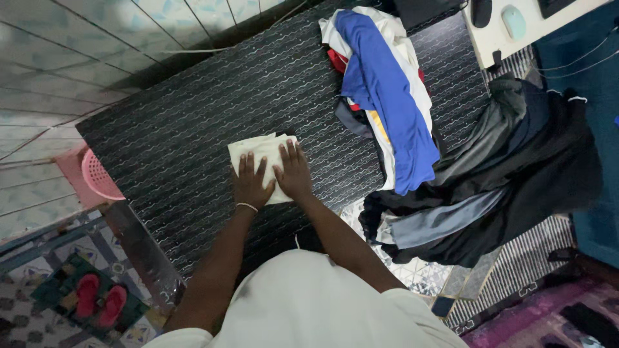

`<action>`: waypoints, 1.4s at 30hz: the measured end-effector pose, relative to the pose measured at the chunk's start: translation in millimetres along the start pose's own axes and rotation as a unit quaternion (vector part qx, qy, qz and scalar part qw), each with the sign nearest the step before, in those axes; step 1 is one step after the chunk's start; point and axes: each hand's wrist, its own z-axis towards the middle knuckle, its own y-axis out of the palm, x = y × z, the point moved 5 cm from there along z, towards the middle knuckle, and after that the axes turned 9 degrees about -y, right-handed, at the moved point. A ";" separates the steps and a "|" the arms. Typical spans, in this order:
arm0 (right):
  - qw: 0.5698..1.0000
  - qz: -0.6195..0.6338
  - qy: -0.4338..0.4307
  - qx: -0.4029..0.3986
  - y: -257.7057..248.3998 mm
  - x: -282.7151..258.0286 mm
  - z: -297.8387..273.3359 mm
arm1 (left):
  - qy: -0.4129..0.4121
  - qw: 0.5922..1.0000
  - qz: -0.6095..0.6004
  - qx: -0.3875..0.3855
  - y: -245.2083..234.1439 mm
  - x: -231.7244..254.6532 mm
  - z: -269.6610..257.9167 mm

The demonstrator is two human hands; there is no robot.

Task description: The person folds a series of t-shirts by hand on a dark patterned surface, including a white shirt, a blue shirt with a graphic, and a red-and-white jersey.

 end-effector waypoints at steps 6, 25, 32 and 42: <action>0.999 -0.026 0.000 -0.021 7.1 2.6 -3.3 | -0.016 0.999 0.006 -0.027 5.0 -3.2 0.7; 0.998 -0.024 0.031 -0.057 16.7 -13.9 -54.4 | 0.017 0.998 0.025 -0.053 19.7 -17.1 -42.6; 0.994 -0.075 0.033 -0.071 33.7 -21.8 -81.6 | 0.036 0.996 0.038 -0.072 8.7 -18.2 -60.3; 0.978 -0.130 0.125 -0.103 0.0 -70.9 -73.3 | 0.047 0.992 0.105 -0.043 -8.9 6.7 -82.1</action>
